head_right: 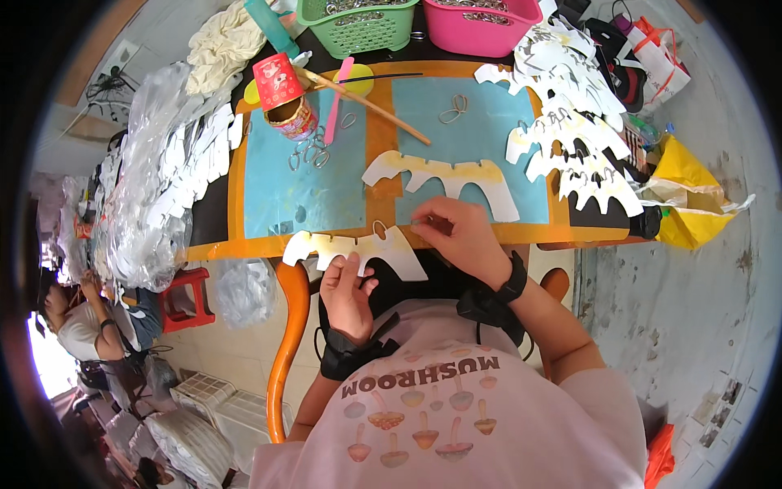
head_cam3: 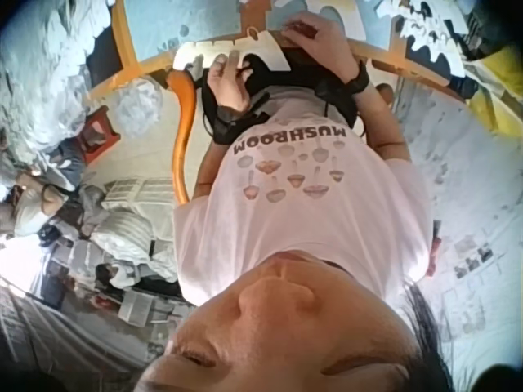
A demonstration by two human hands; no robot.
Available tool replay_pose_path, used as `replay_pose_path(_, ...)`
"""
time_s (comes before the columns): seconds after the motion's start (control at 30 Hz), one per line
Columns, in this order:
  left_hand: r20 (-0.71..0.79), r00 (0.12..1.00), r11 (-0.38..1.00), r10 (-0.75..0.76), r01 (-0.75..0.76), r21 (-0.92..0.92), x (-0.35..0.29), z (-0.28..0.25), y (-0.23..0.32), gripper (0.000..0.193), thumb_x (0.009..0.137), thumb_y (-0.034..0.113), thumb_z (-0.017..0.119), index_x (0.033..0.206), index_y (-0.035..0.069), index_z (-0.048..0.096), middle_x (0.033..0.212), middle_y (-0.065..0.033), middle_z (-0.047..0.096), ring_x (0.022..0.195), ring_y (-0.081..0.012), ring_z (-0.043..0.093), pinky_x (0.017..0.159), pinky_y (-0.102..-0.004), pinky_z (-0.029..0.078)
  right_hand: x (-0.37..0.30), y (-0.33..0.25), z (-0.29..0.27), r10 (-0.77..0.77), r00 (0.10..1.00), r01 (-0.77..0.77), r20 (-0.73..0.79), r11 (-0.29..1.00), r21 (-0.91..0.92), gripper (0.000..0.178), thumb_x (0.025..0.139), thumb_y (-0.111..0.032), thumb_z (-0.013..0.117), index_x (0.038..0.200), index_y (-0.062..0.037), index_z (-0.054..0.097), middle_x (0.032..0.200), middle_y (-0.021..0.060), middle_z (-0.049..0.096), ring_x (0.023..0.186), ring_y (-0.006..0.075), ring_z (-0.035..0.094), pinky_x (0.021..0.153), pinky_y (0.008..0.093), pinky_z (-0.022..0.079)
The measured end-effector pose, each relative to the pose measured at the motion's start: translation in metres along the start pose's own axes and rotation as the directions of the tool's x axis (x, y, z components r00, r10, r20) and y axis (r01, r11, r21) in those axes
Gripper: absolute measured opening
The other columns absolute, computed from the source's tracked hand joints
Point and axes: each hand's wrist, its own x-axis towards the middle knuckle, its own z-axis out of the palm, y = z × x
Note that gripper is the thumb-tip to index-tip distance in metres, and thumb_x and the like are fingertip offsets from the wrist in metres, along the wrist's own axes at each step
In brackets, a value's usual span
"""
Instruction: The recorder is assembling small decorative or functional components for shoes by inserting rings or clips into pre-cut white fabric/material pieces.
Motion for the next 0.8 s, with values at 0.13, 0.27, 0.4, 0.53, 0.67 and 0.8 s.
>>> replay_pose_path(0.13, -0.036, 0.999, 1.000, 0.023, -0.024, -0.006, 0.006, -0.003, -0.001, 0.011, 0.092, 0.005, 0.073, 0.094, 0.008, 0.062, 0.083, -0.0007, 0.067, 0.072, -0.0134, 0.066, 0.062, -0.0244, 0.051, 0.013, -0.006, 0.014, -0.272, 0.962, 0.273, 0.028, 0.961, -0.048, 0.009, 0.090, -0.005, 0.070, 0.099, -0.0022, 0.069, 0.082, 0.0066, 0.070, 0.070, 0.0152, 0.067, 0.064, 0.0267, 0.052)
replay_pose_path(0.27, -0.067, 0.993, 0.994, 0.092, -0.088, 0.060, 0.000, 0.002, 0.000, 0.008, 0.093, 0.007, 0.073, 0.095, 0.009, 0.065, 0.085, 0.0009, 0.066, 0.076, -0.0121, 0.063, 0.069, -0.0245, 0.049, 0.027, -0.021, 0.025, -0.103, 0.983, 0.092, 0.150, 0.993, 0.079, 0.012, 0.090, -0.009, 0.071, 0.101, -0.0035, 0.069, 0.083, 0.0073, 0.072, 0.071, 0.0167, 0.068, 0.066, 0.0281, 0.053)
replay_pose_path(0.4, -0.033, 0.986, 0.986, 0.163, -0.162, 0.049, 0.007, -0.008, -0.008, 0.013, 0.091, 0.003, 0.073, 0.102, 0.004, 0.066, 0.085, 0.0001, 0.067, 0.074, -0.0099, 0.062, 0.066, -0.0233, 0.047, 0.039, -0.019, 0.035, -0.073, 0.963, 0.038, 0.259, 0.990, 0.138, 0.018, 0.091, -0.007, 0.072, 0.107, -0.0021, 0.069, 0.085, 0.0049, 0.071, 0.069, 0.0107, 0.068, 0.064, 0.0242, 0.053)
replay_pose_path(0.53, -0.084, 0.979, 0.982, 0.186, -0.185, 0.030, 0.005, -0.002, -0.005, 0.017, 0.089, -0.002, 0.073, 0.105, -0.002, 0.065, 0.086, -0.0013, 0.068, 0.070, -0.0065, 0.057, 0.062, -0.0209, 0.043, 0.043, -0.011, 0.056, -0.023, 0.965, -0.047, 0.263, 0.965, 0.259, 0.012, 0.091, -0.006, 0.071, 0.101, 0.0003, 0.069, 0.083, 0.0030, 0.070, 0.069, 0.0074, 0.066, 0.061, 0.0230, 0.052)
replay_pose_path(0.67, -0.042, 0.971, 0.972, 0.235, -0.234, 0.033, 0.006, -0.006, -0.005, 0.017, 0.089, -0.004, 0.071, 0.105, -0.003, 0.064, 0.086, -0.0003, 0.065, 0.069, -0.0055, 0.053, 0.062, -0.0202, 0.041, 0.041, -0.004, 0.068, -0.042, 0.981, -0.008, 0.188, 0.966, 0.257, 0.008, 0.091, -0.004, 0.070, 0.097, 0.0014, 0.070, 0.081, 0.0028, 0.069, 0.067, 0.0075, 0.066, 0.059, 0.0233, 0.051)
replay_pose_path(0.8, 0.016, 0.976, 0.976, 0.216, -0.216, 0.023, 0.007, -0.005, -0.003, 0.017, 0.090, -0.004, 0.068, 0.104, 0.004, 0.061, 0.081, 0.0049, 0.058, 0.071, -0.0047, 0.052, 0.065, -0.0214, 0.041, 0.040, -0.009, 0.073, -0.082, 0.992, 0.071, 0.100, 0.992, 0.106, 0.006, 0.092, -0.002, 0.068, 0.096, 0.0024, 0.069, 0.078, 0.0044, 0.067, 0.063, 0.0093, 0.066, 0.057, 0.0246, 0.052)
